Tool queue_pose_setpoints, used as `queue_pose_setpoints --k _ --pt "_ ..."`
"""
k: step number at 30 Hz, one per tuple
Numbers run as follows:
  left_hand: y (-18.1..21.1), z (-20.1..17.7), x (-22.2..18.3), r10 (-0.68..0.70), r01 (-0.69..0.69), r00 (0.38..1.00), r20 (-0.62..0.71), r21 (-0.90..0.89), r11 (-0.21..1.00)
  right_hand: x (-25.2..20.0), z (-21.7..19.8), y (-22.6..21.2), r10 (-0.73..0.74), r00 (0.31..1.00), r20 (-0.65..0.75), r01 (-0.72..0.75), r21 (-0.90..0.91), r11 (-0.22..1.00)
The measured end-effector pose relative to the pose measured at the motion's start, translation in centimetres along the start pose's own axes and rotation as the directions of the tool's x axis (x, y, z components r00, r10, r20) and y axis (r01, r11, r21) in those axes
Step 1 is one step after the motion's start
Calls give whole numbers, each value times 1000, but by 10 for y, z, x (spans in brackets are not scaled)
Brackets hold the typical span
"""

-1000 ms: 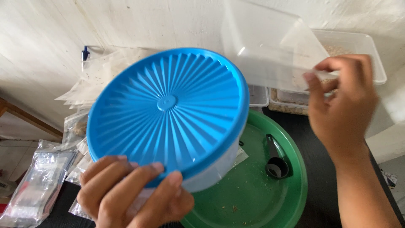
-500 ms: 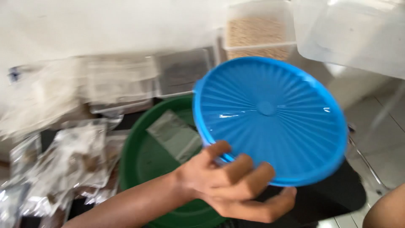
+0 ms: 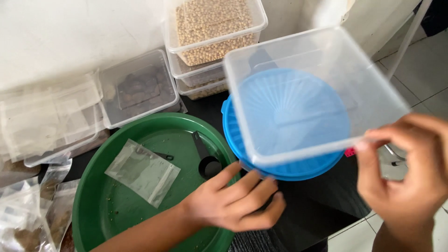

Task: The person places dried food items from a container into small plastic bags, seals each bag, and then places the sealed bags into a larger plastic container.

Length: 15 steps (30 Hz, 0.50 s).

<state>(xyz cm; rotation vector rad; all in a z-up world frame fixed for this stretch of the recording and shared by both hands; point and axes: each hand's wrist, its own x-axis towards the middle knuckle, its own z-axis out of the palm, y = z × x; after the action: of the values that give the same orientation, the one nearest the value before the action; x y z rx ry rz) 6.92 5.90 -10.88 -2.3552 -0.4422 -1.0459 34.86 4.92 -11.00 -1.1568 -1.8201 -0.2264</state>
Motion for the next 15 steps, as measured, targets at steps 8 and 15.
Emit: queue_pose_setpoints --k 8,15 --pt "-11 17 -36 -70 114 969 -235 175 978 -21 20 21 -102 993 -57 103 8 995" --pt "-23 -12 -17 -260 258 949 178 33 965 -22 22 19 -96 994 -59 98 35 995"
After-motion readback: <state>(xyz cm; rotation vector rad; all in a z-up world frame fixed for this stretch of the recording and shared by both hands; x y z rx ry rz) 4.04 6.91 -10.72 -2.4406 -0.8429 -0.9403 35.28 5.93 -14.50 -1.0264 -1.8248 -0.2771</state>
